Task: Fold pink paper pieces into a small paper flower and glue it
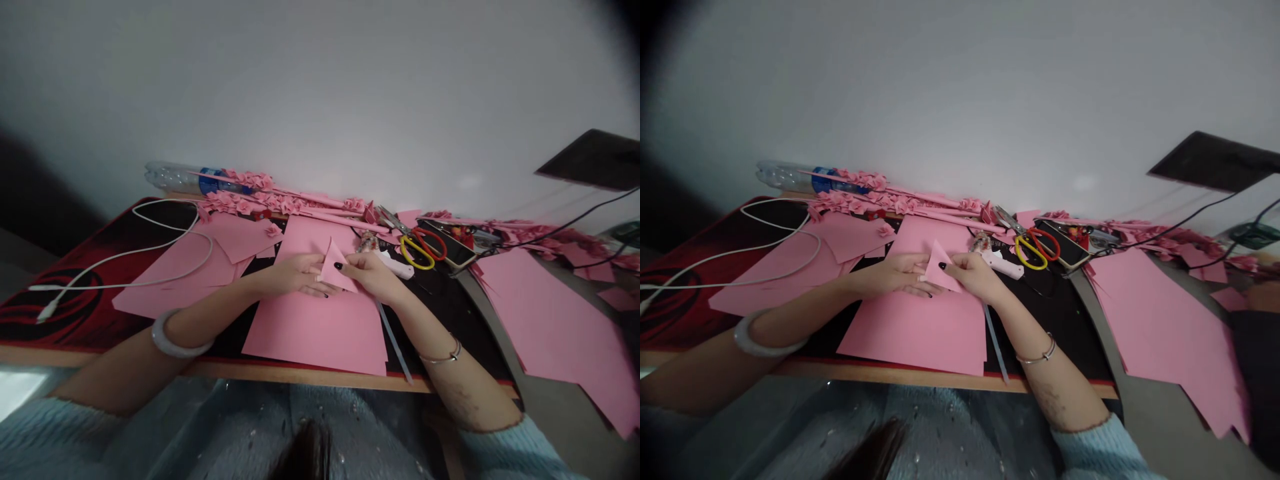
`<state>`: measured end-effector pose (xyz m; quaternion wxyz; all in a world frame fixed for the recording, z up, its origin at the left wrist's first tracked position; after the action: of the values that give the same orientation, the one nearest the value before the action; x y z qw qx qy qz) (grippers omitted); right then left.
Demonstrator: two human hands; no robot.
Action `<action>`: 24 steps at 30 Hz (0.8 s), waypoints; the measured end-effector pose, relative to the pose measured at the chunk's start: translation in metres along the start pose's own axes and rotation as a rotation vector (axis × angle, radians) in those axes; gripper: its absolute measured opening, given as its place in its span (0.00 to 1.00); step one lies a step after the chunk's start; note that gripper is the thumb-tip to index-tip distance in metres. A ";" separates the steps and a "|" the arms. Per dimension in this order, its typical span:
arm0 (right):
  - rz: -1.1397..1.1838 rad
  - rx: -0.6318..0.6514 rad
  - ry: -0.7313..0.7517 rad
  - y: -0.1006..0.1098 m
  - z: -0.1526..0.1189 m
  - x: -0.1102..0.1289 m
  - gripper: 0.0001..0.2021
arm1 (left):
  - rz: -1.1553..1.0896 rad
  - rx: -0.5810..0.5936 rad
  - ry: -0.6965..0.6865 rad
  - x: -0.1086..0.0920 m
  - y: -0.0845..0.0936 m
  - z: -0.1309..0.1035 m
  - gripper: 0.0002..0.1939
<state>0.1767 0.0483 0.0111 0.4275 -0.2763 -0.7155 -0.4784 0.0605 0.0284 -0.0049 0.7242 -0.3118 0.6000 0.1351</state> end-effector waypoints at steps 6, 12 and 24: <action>-0.070 -0.163 0.014 0.012 -0.002 0.003 0.22 | -0.023 -0.024 -0.016 -0.001 0.003 0.002 0.24; -0.003 -0.127 -0.011 0.007 -0.002 0.002 0.17 | -0.002 -0.137 -0.035 -0.003 0.013 0.003 0.24; -0.312 -0.336 0.102 0.016 -0.005 0.012 0.18 | -0.007 -0.263 -0.068 -0.006 0.024 0.007 0.18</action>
<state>0.1858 0.0497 0.0298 0.3317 -0.2052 -0.6375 -0.6645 0.0507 0.0522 -0.0057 0.6975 -0.4016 0.5510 0.2205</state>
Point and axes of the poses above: each hand's wrist, its own z-axis towards the middle knuckle, its own y-axis out of the back of the hand, x = y × z, the point moved 7 cm from there along z, towards the middle knuckle, and after that the axes turned 10 degrees about -y, right-handed, at the moved point
